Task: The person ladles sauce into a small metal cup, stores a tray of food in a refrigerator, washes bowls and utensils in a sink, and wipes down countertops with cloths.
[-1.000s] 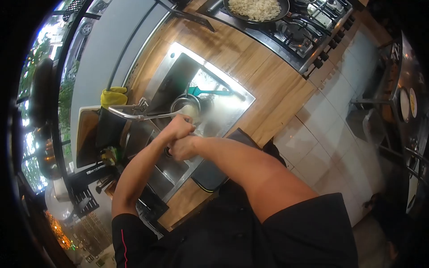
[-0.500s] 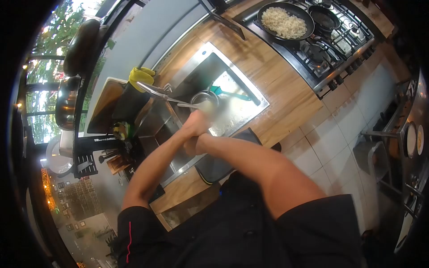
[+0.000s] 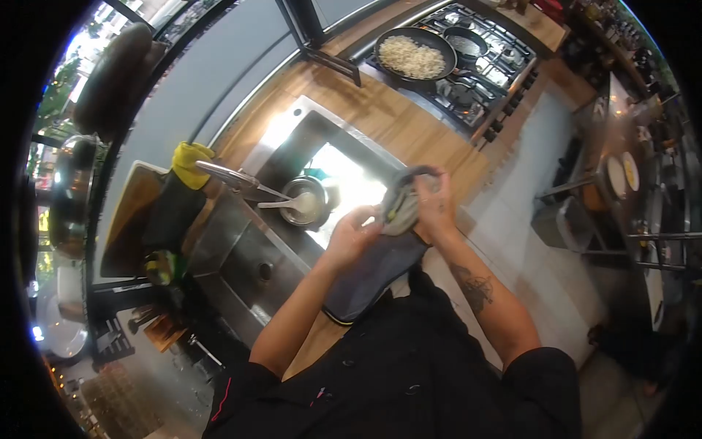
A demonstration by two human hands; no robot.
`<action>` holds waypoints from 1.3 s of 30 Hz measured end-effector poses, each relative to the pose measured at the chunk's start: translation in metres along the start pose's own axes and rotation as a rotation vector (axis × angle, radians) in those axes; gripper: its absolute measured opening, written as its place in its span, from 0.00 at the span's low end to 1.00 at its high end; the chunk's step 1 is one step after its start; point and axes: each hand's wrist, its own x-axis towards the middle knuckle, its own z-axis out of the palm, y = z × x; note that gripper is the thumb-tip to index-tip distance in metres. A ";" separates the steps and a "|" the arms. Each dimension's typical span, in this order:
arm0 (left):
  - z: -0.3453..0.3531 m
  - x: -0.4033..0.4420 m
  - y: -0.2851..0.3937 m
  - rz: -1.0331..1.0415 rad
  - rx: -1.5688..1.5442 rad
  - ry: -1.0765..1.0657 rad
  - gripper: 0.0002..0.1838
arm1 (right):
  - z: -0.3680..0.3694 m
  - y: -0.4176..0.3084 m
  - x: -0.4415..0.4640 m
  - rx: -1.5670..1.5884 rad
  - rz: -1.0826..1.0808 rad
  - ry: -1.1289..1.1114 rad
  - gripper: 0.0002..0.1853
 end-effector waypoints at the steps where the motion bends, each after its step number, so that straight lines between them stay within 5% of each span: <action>1: 0.006 -0.004 -0.004 0.025 -0.047 -0.089 0.08 | -0.020 -0.016 0.002 -0.041 -0.067 0.078 0.26; 3: 0.009 -0.018 -0.004 0.062 -0.113 -0.159 0.07 | -0.049 -0.049 0.005 -0.097 -0.139 0.130 0.26; 5: -0.003 -0.037 0.009 0.123 0.385 -0.031 0.10 | -0.062 -0.059 0.009 -0.126 -0.002 0.083 0.37; 6: -0.013 -0.043 0.006 0.123 0.377 -0.027 0.10 | -0.053 -0.049 0.012 -0.133 -0.002 0.078 0.37; 8: -0.038 -0.055 -0.002 -0.001 0.390 0.167 0.05 | -0.033 0.012 0.026 -1.239 0.204 0.208 0.49; 9: -0.051 -0.062 -0.007 0.008 0.367 0.234 0.05 | -0.030 0.065 0.047 -1.072 0.081 0.296 0.55; 12: -0.080 -0.090 -0.016 -0.001 0.218 0.453 0.05 | 0.029 0.089 0.099 -1.237 -0.178 0.517 0.51; 22: -0.060 -0.134 -0.033 0.022 -0.170 0.954 0.03 | 0.278 0.048 0.228 -0.934 -0.336 0.044 0.41; 24: -0.044 -0.142 -0.036 -0.024 -0.243 1.018 0.03 | 0.324 0.065 0.257 -1.028 -0.305 0.224 0.39; 26: -0.033 -0.153 -0.049 -0.022 -0.289 1.098 0.03 | 0.338 0.037 0.242 -1.087 -0.297 0.141 0.44; 29: -0.017 -0.165 -0.059 -0.006 -0.386 1.193 0.03 | 0.372 0.061 0.255 -1.039 -0.648 0.076 0.46; 34: -0.007 -0.166 -0.064 -0.006 -0.402 1.329 0.03 | 0.447 0.046 0.225 -1.052 -0.757 -0.450 0.44; 36: -0.005 -0.162 -0.063 -0.022 -0.377 1.350 0.04 | 0.484 0.055 0.191 -1.083 -0.896 -0.759 0.36; 39: -0.008 -0.159 -0.056 0.008 -0.273 1.305 0.04 | 0.490 0.068 0.175 -0.665 -1.118 -1.224 0.24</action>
